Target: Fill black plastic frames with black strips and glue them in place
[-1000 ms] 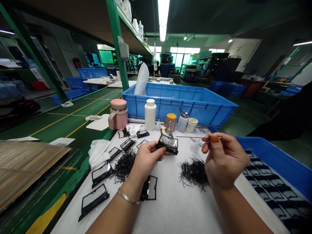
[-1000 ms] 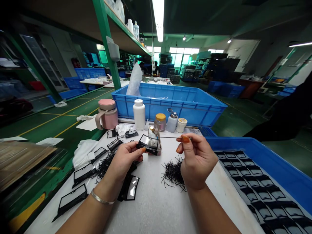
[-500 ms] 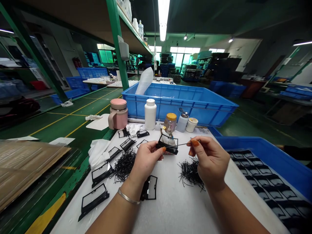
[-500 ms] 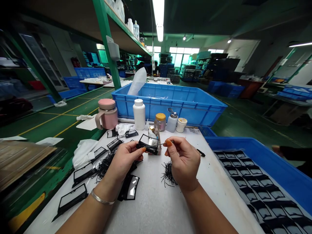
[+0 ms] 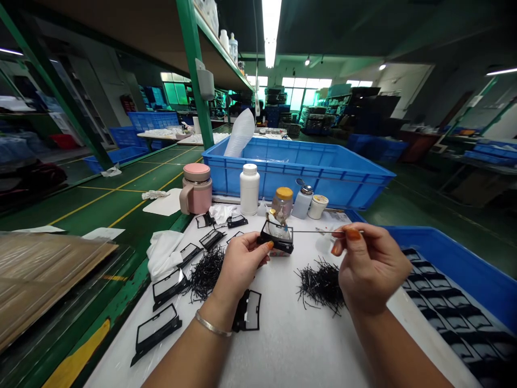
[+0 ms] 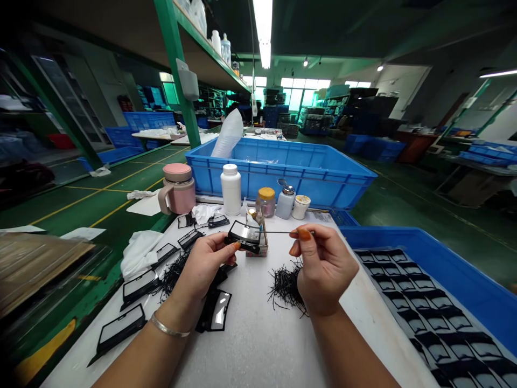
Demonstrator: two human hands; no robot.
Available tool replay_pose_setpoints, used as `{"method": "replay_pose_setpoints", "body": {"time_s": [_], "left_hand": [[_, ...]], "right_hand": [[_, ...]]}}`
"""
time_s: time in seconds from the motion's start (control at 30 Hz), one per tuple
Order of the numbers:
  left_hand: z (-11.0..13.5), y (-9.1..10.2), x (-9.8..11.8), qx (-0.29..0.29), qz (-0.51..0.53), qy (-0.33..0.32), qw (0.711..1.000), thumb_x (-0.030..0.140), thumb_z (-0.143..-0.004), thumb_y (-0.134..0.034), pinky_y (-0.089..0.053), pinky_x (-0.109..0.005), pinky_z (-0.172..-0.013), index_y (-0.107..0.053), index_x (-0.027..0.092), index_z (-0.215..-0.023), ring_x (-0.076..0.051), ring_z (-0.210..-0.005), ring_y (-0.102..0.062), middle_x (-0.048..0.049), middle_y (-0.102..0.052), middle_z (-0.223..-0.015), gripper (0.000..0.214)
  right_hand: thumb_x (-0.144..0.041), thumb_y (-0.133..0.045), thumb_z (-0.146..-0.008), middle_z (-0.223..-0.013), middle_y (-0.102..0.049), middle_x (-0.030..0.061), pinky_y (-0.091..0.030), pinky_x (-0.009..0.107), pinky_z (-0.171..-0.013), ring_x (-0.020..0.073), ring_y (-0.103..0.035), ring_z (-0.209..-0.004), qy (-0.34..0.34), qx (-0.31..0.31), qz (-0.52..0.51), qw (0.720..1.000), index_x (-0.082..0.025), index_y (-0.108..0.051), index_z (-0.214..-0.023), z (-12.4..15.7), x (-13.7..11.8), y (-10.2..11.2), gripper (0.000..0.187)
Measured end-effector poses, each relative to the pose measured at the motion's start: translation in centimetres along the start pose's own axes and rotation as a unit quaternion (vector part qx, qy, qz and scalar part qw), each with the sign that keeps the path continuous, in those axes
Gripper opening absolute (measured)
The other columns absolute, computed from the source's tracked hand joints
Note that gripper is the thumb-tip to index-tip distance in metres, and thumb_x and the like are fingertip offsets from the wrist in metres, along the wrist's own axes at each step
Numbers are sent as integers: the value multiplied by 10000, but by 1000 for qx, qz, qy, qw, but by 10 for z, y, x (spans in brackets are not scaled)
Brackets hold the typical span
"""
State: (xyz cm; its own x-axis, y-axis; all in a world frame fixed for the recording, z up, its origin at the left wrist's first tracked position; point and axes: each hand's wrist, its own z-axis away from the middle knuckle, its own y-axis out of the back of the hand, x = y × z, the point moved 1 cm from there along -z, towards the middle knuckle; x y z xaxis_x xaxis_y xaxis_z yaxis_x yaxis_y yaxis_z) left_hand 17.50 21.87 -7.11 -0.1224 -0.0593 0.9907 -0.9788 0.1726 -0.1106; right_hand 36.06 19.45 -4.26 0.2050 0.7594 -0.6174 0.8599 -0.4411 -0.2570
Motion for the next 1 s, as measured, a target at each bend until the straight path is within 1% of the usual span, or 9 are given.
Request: {"method": "replay_pose_setpoints", "body": {"time_s": [0.1, 0.17, 0.3, 0.37, 0.47, 0.67, 0.73, 0.9, 1.0], "left_hand": [[-1, 6, 0, 34, 21, -9, 999, 315, -760, -694, -441, -189, -554, -650, 109, -801, -91, -582, -512, -8, -576, -655, 215], [-3, 11, -1, 66, 41, -9, 997, 334, -757, -702, -443, -182, -549, -655, 114, -816, -89, -572, -514, -1, -570, -628, 232], [-8, 19, -5, 122, 92, -1, 988, 353, -729, -731, -431, -159, -529, -665, 123, -831, -62, -544, -487, -17, -624, -702, 260], [-9, 20, -5, 137, 107, -7, 985, 348, -715, -742, -421, -152, -519, -667, 122, -838, -52, -536, -473, -26, -646, -750, 268], [-9, 18, -4, 135, 102, -22, 985, 341, -727, -734, -419, -149, -518, -673, 118, -881, -51, -535, -465, -23, -645, -744, 278], [-6, 15, -3, 120, 69, -44, 989, 331, -756, -714, -414, -147, -532, -679, 124, -1012, -48, -543, -453, -32, -653, -771, 332], [-6, 14, -3, 119, 62, -47, 990, 338, -759, -708, -415, -153, -533, -684, 123, -1014, -54, -550, -456, -40, -658, -782, 334], [-5, 13, -2, 123, 63, -46, 989, 333, -743, -719, -415, -164, -535, -693, 133, -1009, -59, -543, -454, -28, -654, -757, 334], [-5, 12, -2, 120, 59, -53, 990, 328, -739, -720, -408, -164, -527, -698, 138, -991, -62, -546, -458, -23, -654, -757, 316]], "right_hand": [[-198, -677, -820, -686, -639, 22, -412, 251, -430, 114, -538, -456, 9, 47, -4, 999, -144, -673, -823, -9, 4, 5, 54], [-225, -674, -826, -689, -631, 16, -421, 247, -447, 110, -539, -468, -11, 43, 11, 999, -149, -665, -829, -13, 10, 8, 76], [-294, -659, -839, -692, -637, 17, -435, 233, -461, 113, -549, -495, -83, -69, 85, 991, -156, -665, -859, -15, 24, 4, 139], [-318, -636, -853, -687, -641, 17, -436, 231, -469, 119, -558, -505, -95, -126, 120, 980, -161, -661, -856, -14, 29, -4, 159], [-314, -590, -879, -671, -635, 7, -435, 233, -498, 129, -573, -526, -83, -197, 165, 963, -173, -647, -841, -12, 36, -19, 156], [-230, -547, -884, -660, -630, 1, -378, 247, -555, 148, -570, -597, -20, -333, 280, 900, -189, -633, -775, -4, 43, -42, 144], [-242, -536, -893, -646, -621, -3, -377, 242, -553, 145, -565, -586, -22, -332, 268, 904, -190, -632, -782, -4, 40, -43, 156], [-295, -536, -901, -614, -597, -16, -383, 233, -535, 128, -537, -514, -9, -230, 250, 941, -186, -629, -821, -15, 32, -34, 164], [-269, -525, -895, -649, -620, -1, -377, 245, -566, 145, -562, -572, -4, -272, 280, 921, -192, -632, -811, -14, 37, -35, 157]]}}
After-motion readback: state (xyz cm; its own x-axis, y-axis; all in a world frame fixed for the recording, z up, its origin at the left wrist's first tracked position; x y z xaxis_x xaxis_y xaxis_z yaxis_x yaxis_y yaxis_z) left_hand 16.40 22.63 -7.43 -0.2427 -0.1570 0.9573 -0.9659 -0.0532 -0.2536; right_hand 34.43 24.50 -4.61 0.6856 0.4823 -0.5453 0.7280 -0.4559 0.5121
